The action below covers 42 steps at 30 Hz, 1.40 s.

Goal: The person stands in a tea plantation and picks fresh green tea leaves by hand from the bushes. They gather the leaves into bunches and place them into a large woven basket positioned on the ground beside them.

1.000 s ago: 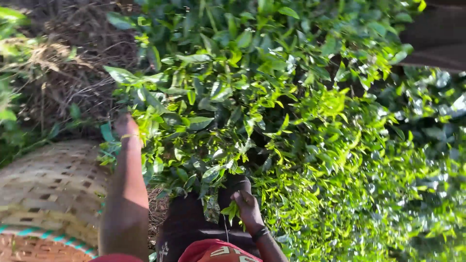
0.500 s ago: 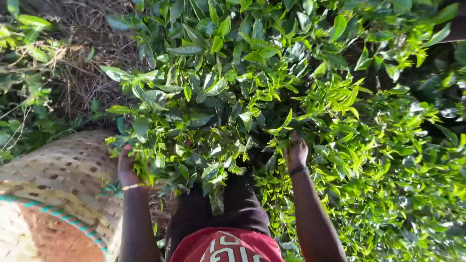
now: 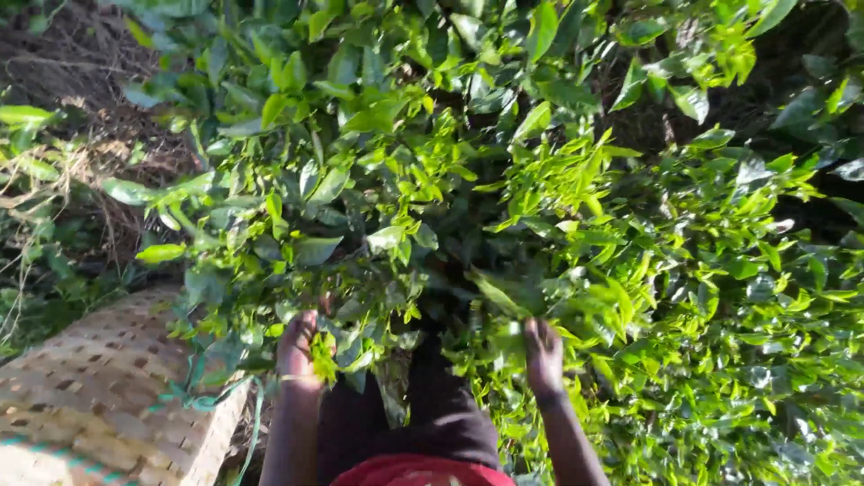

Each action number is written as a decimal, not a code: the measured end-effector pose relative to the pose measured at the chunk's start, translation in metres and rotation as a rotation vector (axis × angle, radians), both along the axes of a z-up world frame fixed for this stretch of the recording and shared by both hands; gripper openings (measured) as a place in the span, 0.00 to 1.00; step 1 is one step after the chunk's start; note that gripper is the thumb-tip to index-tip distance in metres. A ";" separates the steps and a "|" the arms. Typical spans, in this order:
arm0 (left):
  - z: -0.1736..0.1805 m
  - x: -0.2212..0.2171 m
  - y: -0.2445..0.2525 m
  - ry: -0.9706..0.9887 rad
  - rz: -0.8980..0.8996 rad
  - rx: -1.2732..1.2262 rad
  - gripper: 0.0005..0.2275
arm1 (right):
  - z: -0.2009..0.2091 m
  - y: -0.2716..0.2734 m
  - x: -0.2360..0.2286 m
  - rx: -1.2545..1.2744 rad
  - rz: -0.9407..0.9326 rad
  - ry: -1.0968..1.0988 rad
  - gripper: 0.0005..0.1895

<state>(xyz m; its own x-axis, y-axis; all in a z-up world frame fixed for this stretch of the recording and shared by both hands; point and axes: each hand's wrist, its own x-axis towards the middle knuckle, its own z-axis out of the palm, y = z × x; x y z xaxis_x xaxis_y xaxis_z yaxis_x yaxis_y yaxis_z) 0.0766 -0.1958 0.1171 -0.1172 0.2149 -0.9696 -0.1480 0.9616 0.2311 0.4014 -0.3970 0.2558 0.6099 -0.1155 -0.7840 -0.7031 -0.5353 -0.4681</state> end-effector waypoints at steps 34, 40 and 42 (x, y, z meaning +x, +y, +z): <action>0.047 0.168 -0.009 0.020 -0.877 0.525 0.16 | -0.155 -0.011 -0.004 0.170 0.238 0.055 0.12; -0.130 0.157 -0.092 0.156 -1.267 0.233 0.08 | -0.128 -0.033 0.008 0.208 0.492 -0.136 0.11; -0.146 0.179 -0.102 0.161 -1.233 0.186 0.10 | -0.098 -0.048 0.001 0.318 0.516 -0.150 0.09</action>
<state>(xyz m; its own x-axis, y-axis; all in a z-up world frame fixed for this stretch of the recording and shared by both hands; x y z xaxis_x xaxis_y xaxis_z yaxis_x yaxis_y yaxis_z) 0.2560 -0.2974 -0.0291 0.1448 0.3972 -0.9062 0.8669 0.3906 0.3097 0.4023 -0.4455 0.1574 0.6308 0.4481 -0.6335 -0.3056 -0.6069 -0.7337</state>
